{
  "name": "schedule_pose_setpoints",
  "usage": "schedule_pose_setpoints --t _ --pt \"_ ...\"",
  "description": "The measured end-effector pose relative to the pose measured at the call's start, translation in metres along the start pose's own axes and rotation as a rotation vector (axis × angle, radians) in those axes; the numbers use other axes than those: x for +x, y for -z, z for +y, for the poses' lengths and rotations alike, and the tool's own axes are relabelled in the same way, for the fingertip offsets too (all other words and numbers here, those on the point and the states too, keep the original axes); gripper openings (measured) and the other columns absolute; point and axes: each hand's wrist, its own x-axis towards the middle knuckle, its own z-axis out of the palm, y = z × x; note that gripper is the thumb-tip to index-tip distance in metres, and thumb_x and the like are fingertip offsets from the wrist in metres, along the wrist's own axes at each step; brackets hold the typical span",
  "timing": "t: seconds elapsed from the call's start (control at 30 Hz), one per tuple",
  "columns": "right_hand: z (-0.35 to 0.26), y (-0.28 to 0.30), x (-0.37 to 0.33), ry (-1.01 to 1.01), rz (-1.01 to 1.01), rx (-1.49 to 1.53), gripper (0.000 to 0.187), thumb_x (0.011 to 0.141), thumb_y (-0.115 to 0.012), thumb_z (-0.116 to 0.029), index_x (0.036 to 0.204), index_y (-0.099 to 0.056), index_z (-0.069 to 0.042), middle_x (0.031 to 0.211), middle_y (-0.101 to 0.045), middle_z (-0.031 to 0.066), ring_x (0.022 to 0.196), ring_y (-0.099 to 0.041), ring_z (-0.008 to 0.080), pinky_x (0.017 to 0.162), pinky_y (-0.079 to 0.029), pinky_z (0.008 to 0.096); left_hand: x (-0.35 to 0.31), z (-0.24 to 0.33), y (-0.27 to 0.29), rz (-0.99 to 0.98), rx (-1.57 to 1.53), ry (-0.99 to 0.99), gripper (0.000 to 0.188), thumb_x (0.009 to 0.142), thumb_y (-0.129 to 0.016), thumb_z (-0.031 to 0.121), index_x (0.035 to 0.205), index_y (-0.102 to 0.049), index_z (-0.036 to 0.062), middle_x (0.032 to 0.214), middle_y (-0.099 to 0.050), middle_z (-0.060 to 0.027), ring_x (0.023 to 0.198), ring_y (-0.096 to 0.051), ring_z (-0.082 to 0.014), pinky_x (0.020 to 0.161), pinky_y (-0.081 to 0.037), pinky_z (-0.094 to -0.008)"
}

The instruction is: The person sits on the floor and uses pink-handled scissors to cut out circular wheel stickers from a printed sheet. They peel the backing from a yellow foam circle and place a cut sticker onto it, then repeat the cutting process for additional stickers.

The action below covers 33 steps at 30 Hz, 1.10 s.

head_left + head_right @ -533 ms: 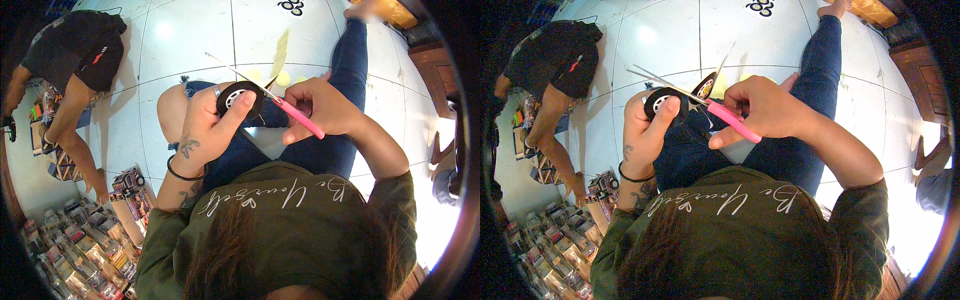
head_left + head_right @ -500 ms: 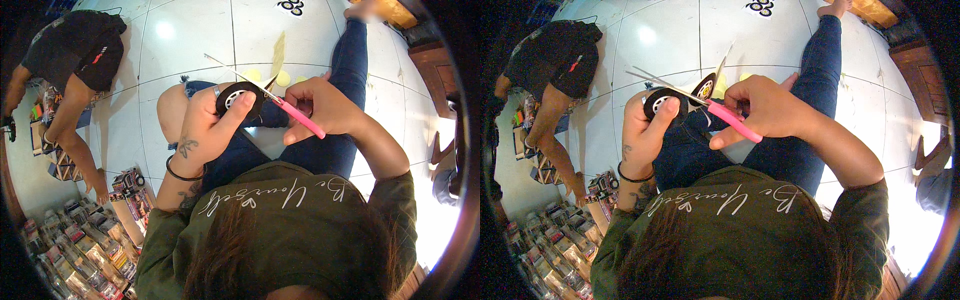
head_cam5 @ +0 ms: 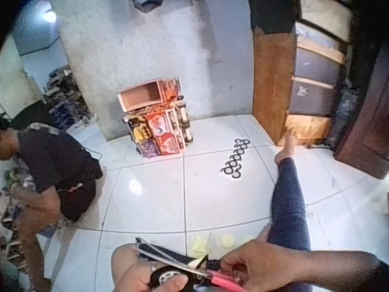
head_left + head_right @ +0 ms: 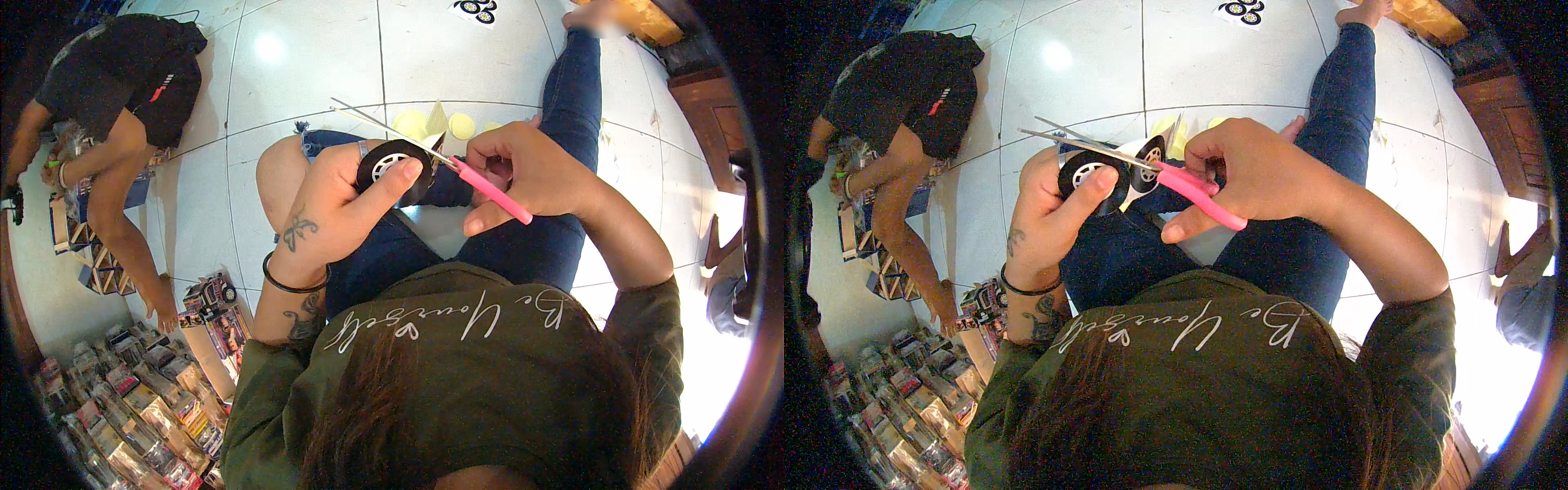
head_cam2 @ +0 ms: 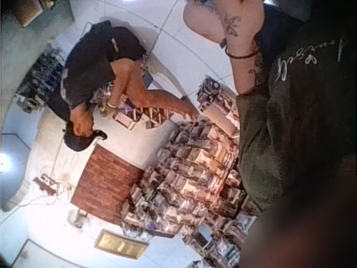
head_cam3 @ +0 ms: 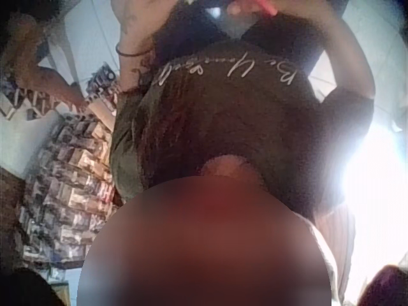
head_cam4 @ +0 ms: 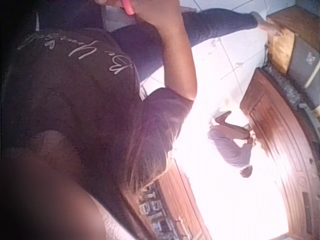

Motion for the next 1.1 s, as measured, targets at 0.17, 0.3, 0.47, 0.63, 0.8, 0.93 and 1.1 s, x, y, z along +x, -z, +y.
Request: schedule_pose_setpoints --t 0.17,0.3,0.47,0.63,0.8,0.93,1.1 --pt "0.001 0.002 0.000 0.016 0.010 -0.060 0.047 0.055 -0.086 -0.029 0.059 -0.045 -0.007 0.052 -0.042 -0.0063 0.050 -0.036 0.0016 0.043 -0.025 0.0197 0.001 -0.004 0.005 -0.033 0.030 0.050 0.021 0.088 -0.058 0.018 0.080 -0.061 -0.0011 0.060 -0.051 0.0047 0.054 -0.039 -0.0021 0.047 -0.031 -0.0200" --pt "0.003 0.004 0.002 -0.001 0.013 -0.096 0.047 0.056 -0.086 -0.029 0.058 -0.045 -0.007 0.052 -0.043 -0.0052 0.050 -0.038 0.0015 0.043 -0.025 0.0195 0.004 -0.005 0.012 -0.100 0.065 0.131 0.021 0.087 -0.058 0.018 0.079 -0.061 -0.0009 0.058 -0.050 0.0049 0.053 -0.039 -0.0025 0.046 -0.030 -0.0206" --pt "0.004 0.006 0.003 -0.012 0.023 -0.137 0.046 0.056 -0.085 -0.027 0.056 -0.044 -0.007 0.050 -0.042 -0.0052 0.049 -0.038 0.0025 0.043 -0.025 0.0204 0.008 -0.003 0.015 -0.143 -0.003 0.206 0.021 0.087 -0.058 0.018 0.080 -0.062 -0.0008 0.060 -0.052 0.0044 0.054 -0.040 -0.0027 0.047 -0.032 -0.0206" --pt "0.007 0.007 0.005 -0.018 0.045 -0.134 0.045 0.056 -0.085 -0.028 0.055 -0.045 -0.007 0.049 -0.041 -0.0052 0.049 -0.037 0.0033 0.043 -0.025 0.0217 0.014 -0.006 0.015 -0.151 0.010 0.257 0.020 0.086 -0.060 0.018 0.085 -0.064 -0.0013 0.070 -0.057 0.0047 0.063 -0.047 -0.0025 0.054 -0.037 -0.0199" --pt "0.022 0.009 0.014 -0.058 0.055 -0.075 0.039 0.058 -0.083 -0.028 0.062 -0.051 -0.005 0.055 -0.045 -0.0040 0.053 -0.041 0.0055 0.048 -0.031 0.0223 0.020 -0.021 0.018 -0.150 0.130 0.292 0.023 0.087 -0.059 0.023 0.085 -0.065 0.0006 0.069 -0.056 0.0049 0.062 -0.046 -0.0029 0.054 -0.037 -0.0196" --pt "0.045 0.001 0.040 0.080 0.263 0.331 0.038 0.065 -0.079 -0.025 0.086 -0.057 -0.002 0.079 -0.055 0.0028 0.072 -0.051 0.0112 0.066 -0.042 0.0238 0.045 -0.055 0.013 -0.242 0.066 0.348 0.027 0.089 -0.055 0.029 0.086 -0.063 0.0034 0.066 -0.052 0.0064 0.056 -0.041 -0.0024 0.051 -0.033 -0.0186" --pt "0.087 -0.015 0.083 0.097 0.314 0.722 0.037 0.069 -0.072 -0.017 0.097 -0.054 -0.001 0.086 -0.057 0.0044 0.077 -0.054 0.0126 0.067 -0.044 0.0239 0.073 -0.107 -0.013 -0.254 -0.173 0.435 0.028 0.091 -0.050 0.032 0.081 -0.057 0.0074 0.062 -0.042 0.0065 0.050 -0.032 -0.0039 0.047 -0.027 -0.0187"
